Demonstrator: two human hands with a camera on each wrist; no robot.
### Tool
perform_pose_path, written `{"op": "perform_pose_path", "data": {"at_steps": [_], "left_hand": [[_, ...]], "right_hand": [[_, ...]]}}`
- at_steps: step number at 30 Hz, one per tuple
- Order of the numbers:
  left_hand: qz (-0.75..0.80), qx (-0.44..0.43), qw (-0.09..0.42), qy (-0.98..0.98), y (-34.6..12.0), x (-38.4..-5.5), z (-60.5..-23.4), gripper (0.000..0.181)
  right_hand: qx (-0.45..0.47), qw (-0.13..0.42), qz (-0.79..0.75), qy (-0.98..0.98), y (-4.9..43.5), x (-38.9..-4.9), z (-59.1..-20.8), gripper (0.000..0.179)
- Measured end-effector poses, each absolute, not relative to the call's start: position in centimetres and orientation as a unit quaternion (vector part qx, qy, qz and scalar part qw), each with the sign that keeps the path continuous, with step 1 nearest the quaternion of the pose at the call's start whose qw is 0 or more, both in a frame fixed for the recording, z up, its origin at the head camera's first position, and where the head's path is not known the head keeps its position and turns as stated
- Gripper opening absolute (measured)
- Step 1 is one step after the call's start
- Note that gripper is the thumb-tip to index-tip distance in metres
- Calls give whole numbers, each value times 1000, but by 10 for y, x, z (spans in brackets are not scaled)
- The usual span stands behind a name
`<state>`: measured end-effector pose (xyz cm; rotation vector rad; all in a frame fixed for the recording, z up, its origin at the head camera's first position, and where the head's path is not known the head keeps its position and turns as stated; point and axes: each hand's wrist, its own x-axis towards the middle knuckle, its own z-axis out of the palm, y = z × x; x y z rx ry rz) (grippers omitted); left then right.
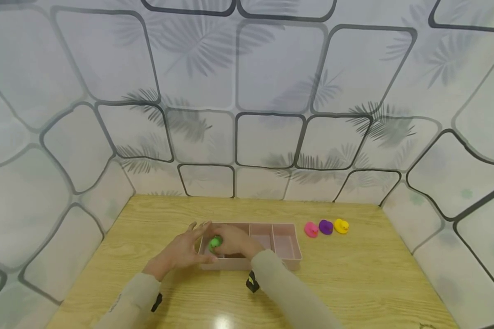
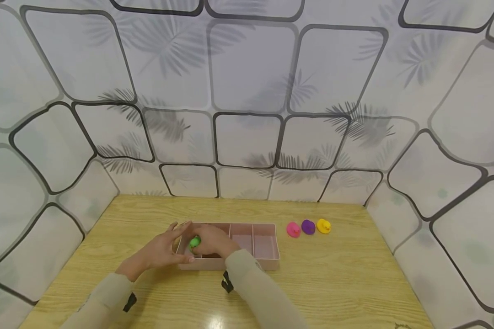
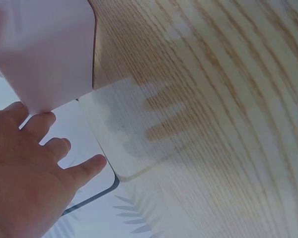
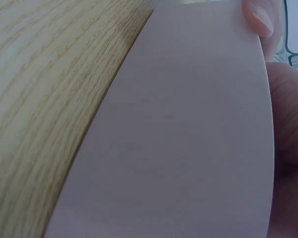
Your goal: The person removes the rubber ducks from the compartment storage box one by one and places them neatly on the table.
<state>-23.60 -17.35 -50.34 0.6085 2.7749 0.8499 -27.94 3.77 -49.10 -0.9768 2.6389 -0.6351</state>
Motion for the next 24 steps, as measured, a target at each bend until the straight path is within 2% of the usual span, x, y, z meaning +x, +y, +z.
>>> {"op": "perform_pose_path", "data": {"at_steps": [4,16,24], "left_hand": [[285,203,87,933,-173,-236,-503,115],[280,184,101,937,-171,-236,-500,115],[284,194,93,935,-173,-235,-499,113]], "right_hand": [[-345,126,-216,905,36,-281,-491,38],[-323,131,-211,913,34,-279,-494,29],[-326,122,-222,911,34,-277,-488,24]]}}
